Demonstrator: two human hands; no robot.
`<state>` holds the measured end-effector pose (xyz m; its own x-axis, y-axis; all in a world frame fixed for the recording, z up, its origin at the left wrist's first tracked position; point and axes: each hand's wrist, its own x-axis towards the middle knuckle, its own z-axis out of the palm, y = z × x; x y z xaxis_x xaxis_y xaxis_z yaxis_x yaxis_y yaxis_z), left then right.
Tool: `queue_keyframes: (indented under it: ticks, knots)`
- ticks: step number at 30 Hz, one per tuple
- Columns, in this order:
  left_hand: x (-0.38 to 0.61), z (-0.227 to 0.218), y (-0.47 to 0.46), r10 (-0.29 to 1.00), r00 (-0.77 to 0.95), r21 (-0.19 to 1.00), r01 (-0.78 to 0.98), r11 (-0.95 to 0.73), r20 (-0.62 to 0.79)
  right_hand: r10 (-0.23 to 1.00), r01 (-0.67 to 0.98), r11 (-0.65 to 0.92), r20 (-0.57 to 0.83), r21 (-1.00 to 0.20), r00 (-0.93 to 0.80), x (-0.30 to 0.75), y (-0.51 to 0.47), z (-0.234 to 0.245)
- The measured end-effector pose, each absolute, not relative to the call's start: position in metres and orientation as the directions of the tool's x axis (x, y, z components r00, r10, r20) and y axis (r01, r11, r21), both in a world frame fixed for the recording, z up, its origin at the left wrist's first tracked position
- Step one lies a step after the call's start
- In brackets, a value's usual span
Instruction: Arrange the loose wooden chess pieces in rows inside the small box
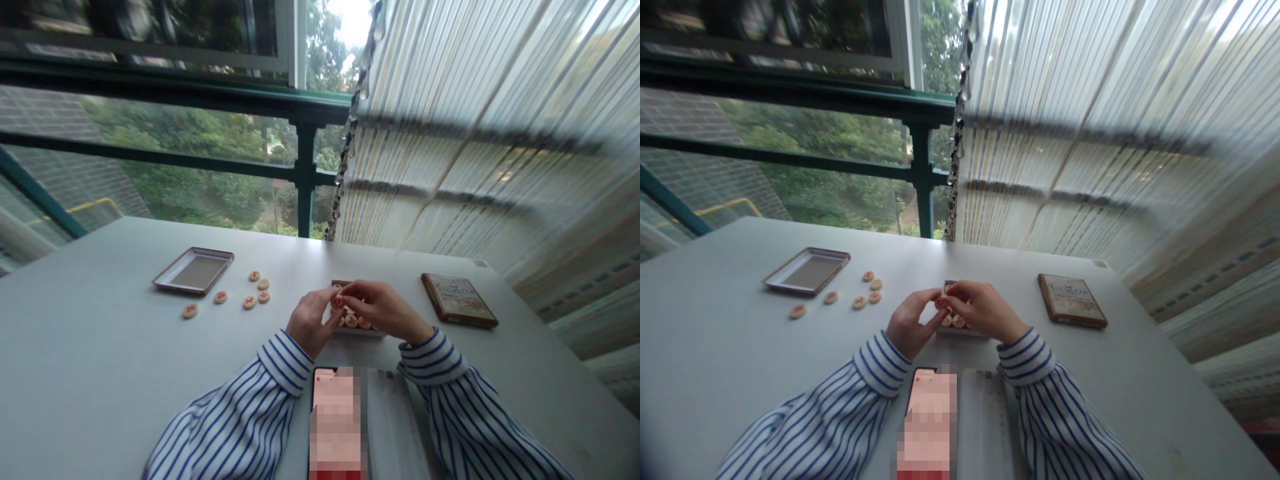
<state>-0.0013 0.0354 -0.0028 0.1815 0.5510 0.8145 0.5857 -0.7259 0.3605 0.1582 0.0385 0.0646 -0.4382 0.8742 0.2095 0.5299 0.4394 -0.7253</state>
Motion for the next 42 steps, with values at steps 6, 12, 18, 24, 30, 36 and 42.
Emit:
queue_keyframes:
  ticks: [6, 12, 18, 24, 30, 36, 42]
  knots:
    - [0.001, -0.003, 0.034, 0.557, 0.171, 0.384, 0.563, -0.732, 0.812, 0.87, 0.466, 0.401, 0.169, -0.789, -0.463, 0.159, 0.04, 0.061]
    - [0.002, 0.001, 0.031, 0.663, 0.107, 0.548, 0.475, -0.689, 0.741, 0.874, 0.509, 0.421, 0.186, -0.751, -0.449, 0.162, 0.042, 0.06]
    - [0.0, 0.001, 0.03, 0.845, 0.031, 0.798, 0.312, -0.515, 0.534, 0.878, 0.536, 0.436, 0.212, -0.723, -0.429, 0.164, 0.043, 0.058]
    - [0.005, -0.003, 0.031, 0.96, -0.011, 0.96, -0.012, -0.28, 0.279, 0.867, 0.54, 0.468, 0.246, -0.7, -0.433, 0.163, 0.042, 0.059]
    - [0.007, 0.01, 0.029, 0.991, -0.038, 0.971, -0.197, -0.133, 0.128, 0.856, 0.569, 0.499, 0.27, -0.654, -0.441, 0.159, 0.039, 0.063]
    - [0.007, 0.014, 0.03, 0.997, -0.063, 0.941, -0.33, -0.071, 0.053, 0.793, 0.572, 0.604, 0.348, -0.555, -0.5, 0.154, 0.035, 0.069]
    - [0.006, 0.014, 0.03, 0.998, -0.048, 0.937, -0.347, -0.043, 0.029, 0.761, 0.63, 0.649, 0.396, -0.427, -0.515, 0.154, 0.035, 0.067]
